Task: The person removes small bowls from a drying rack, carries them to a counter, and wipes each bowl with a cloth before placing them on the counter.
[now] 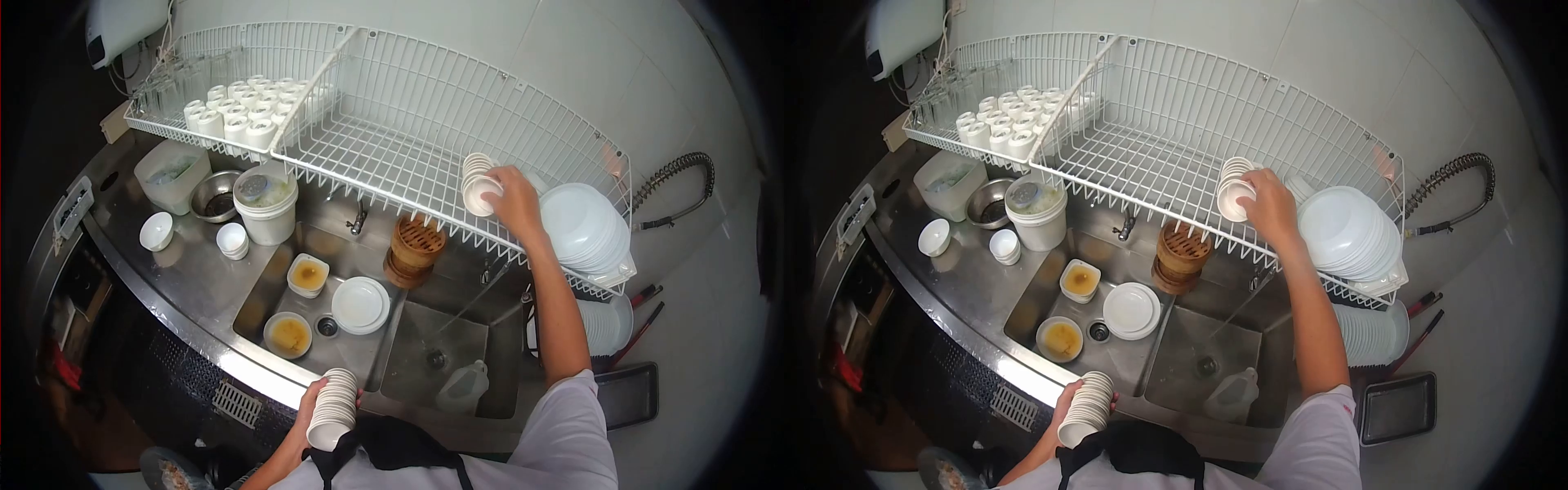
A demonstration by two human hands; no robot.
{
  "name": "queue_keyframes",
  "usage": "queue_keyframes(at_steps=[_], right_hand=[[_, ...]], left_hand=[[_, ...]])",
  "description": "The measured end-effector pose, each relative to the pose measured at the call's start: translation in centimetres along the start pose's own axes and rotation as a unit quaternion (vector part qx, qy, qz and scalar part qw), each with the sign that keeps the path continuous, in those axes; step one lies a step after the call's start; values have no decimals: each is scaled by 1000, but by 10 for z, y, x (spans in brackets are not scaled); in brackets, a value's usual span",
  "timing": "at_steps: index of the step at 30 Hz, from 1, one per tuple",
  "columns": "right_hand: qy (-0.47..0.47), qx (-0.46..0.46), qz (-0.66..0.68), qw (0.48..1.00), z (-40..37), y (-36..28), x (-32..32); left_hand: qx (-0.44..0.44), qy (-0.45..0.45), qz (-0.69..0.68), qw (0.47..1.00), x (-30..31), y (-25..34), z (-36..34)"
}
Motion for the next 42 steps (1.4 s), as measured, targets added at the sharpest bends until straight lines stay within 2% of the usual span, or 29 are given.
queue_keyframes(at_steps=[4, 7, 11, 14, 17, 20, 23, 26, 29, 32, 34, 36, 39, 41, 42], right_hand=[[-32, 33, -73, 996, 24, 1, 4], [-171, 30, 38, 984, 57, 21, -13], [-342, 3, 89, 936, 88, 31, -29], [-419, 9, 74, 905, 108, 43, -46], [-434, -28, 75, 898, 116, 47, -50], [-432, -27, 75, 898, 111, 41, -51], [-412, 2, 87, 907, 100, 36, -52], [-374, -67, 118, 917, 89, 27, -44], [-333, -76, 157, 927, 70, 14, -31], [-232, -37, 152, 960, 54, 14, -29], [-193, -78, 237, 949, 43, 15, -27], [-169, -130, 335, 918, 34, 19, -25], [-147, -220, 487, 832, 30, 34, -18], [-85, -279, 625, 724, 30, 70, -25], [-52, -267, 686, 674, 30, 79, -25]], left_hand=[[4, 3, 4, 1000, -3, -1, 3], [4, -5, 12, 1000, -3, -3, 5], [12, -3, 9, 1000, -1, 0, 4], [-7, 6, 4, 1000, -2, 2, 0], [-11, 15, -2, 1000, 6, 7, -2], [-39, 16, 2, 999, 5, 15, -5], [-8, -3, -55, 998, 10, 18, -11], [-29, 4, -39, 999, 14, 24, -14], [-27, 6, -37, 999, 21, 30, -15], [-18, 0, -53, 998, 25, 33, -21], [-17, -16, -59, 998, 26, 31, -24], [-39, -22, -40, 998, 26, 26, -33], [-85, -2, -1, 996, 32, 13, -43], [-63, -26, -40, 997, 36, 1, -56], [-68, -31, -55, 996, 39, -6, -61]])
Point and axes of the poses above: each hand's wrist, its own z-axis towards the middle knuckle, its own x-axis out of the back of the hand, y = z × x, the point moved 5 cm from there along z, towards the middle knuckle, and after that the axes turned 3 degrees about x, right-handed, at the moved point
